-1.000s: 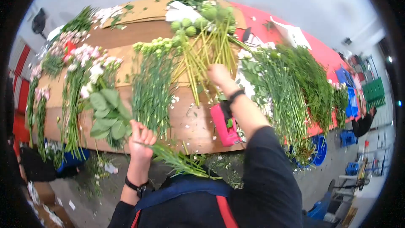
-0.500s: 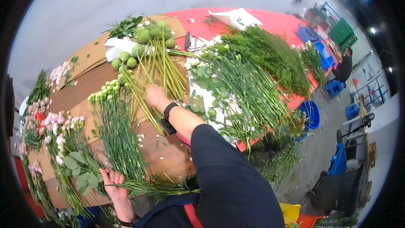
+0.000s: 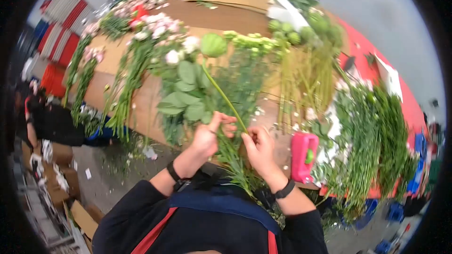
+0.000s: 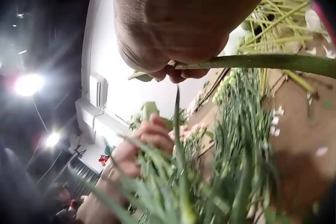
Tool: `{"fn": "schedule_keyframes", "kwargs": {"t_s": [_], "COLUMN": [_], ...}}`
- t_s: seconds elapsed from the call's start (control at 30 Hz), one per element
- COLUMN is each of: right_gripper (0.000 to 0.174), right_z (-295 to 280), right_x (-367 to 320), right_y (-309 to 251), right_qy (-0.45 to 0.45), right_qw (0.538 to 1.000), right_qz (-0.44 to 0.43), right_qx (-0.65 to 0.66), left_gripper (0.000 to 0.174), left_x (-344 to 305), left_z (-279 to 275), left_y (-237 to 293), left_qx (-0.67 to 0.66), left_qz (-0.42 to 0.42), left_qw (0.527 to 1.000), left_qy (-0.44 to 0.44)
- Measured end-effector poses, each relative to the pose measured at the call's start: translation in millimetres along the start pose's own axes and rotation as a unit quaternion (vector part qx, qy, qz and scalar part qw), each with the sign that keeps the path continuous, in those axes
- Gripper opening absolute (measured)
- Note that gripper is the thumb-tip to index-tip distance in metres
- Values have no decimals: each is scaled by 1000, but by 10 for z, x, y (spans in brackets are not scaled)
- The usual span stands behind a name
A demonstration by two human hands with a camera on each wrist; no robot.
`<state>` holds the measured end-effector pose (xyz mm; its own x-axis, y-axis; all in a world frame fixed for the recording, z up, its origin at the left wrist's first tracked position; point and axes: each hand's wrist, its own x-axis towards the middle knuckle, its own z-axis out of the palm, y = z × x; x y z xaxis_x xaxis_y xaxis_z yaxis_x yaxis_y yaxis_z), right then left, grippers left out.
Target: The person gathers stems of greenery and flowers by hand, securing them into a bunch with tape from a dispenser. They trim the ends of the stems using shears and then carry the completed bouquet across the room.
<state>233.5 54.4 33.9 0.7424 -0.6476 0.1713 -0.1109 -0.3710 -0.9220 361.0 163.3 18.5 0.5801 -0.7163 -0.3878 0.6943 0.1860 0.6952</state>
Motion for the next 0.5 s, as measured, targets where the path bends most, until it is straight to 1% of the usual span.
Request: {"fn": "schedule_keyframes", "kwargs": {"t_s": [0.07, 0.1, 0.2, 0.23, 0.27, 0.33, 0.37, 0.4, 0.43, 0.47, 0.5], "right_gripper": [13, 12, 11, 10, 9, 10, 10, 11, 13, 15, 16], "right_z": [394, 557, 1035, 1176, 1310, 1574, 1701, 1781, 1818, 1826, 1835], "right_x": [-168, -208, -324, -319, -305, -286, -277, -278, -295, -285, -262], "right_y": [-54, -87, -237, -339, -422, -515, -636, -726, -776, -930, -904], "right_qy": [2, 2, 1, -3, -5, 1, 7, 13, -20, -53, -95], "right_qw": [999, 999, 997, 996, 996, 990, 988, 986, 994, 996, 993], "right_qz": [6, 6, 10, 12, 14, 9, 3, -4, -11, -32, -66], "right_qx": [31, 50, 81, 86, 89, 142, 155, 166, 106, 70, 32], "left_gripper": [39, 37, 38, 47, 47, 47, 47, 47, 45, 44, 39], "left_x": [-64, -114, -305, -361, -401, -464, -532, -607, -630, -633, -638], "left_z": [-175, -265, -522, -684, -825, -1035, -1099, -1158, -1263, -1375, -1496], "left_y": [77, 142, 344, 398, 459, 591, 680, 787, 843, 883, 916], "left_qx": [-62, -59, -104, -69, -67, -64, -73, -59, -54, -49, -67], "left_qz": [-21, -23, -38, -41, -42, -48, -66, -54, -57, -59, -52], "left_qw": [998, 998, 993, 994, 993, 991, 991, 993, 991, 990, 990], "left_qy": [1, -20, -48, -80, -87, -107, -91, -90, -104, -118, -115]}}
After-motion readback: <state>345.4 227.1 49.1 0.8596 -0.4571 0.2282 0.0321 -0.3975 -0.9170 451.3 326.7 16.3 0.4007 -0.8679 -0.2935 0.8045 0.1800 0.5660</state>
